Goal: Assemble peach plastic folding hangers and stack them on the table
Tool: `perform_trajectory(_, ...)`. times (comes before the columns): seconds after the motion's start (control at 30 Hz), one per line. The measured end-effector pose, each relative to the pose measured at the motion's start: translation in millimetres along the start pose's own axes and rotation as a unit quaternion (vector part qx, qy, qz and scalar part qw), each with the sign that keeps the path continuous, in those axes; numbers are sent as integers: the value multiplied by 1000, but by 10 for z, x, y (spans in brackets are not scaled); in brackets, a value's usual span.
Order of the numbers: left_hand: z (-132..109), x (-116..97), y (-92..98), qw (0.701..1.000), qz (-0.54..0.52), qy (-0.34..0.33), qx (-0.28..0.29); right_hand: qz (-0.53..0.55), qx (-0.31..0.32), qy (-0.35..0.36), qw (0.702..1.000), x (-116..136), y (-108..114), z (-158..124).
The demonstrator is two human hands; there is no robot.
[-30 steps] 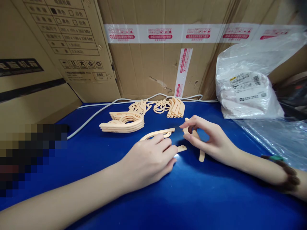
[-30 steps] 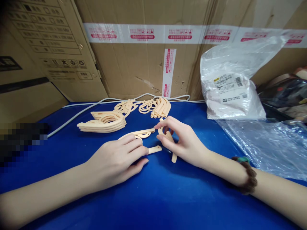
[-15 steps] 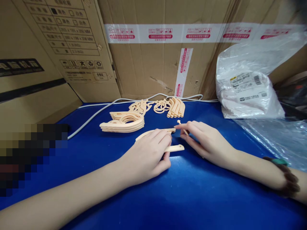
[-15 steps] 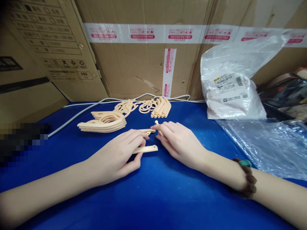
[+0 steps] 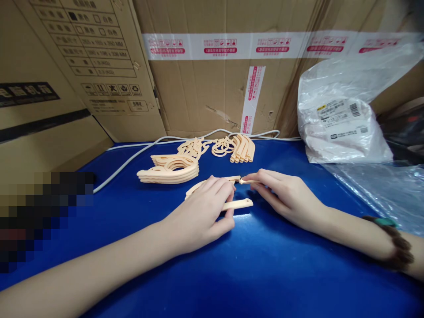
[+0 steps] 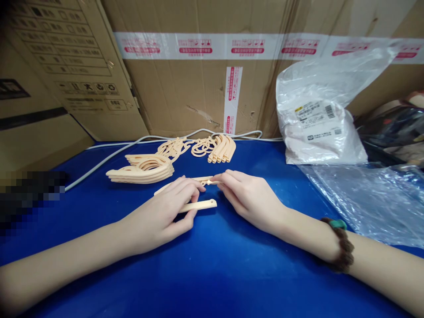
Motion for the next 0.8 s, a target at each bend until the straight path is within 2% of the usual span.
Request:
perform_trajectory(0.27, -4, 35, 43, 997, -58, 9, -59, -2, -12, -14, 1000, 19, 22, 8)
perform_trajectory(0.57, -3, 52, 55, 994, -72, 20, -80, 33, -14, 5, 999, 21, 37, -11)
perform_trajectory(0.8, -8, 70, 37, 996, -54, 13, -76, 106, 24, -10, 994, 10, 33, -11)
Point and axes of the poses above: each hand's wrist, its own z-axis towards the middle knuckle, its own y-axis out of the back of the hand, x = y × z, the point moved 3 cm from there along z, towards the middle knuckle, and after that the axes turned 2 degrees about -z, right-handed, at the moved point
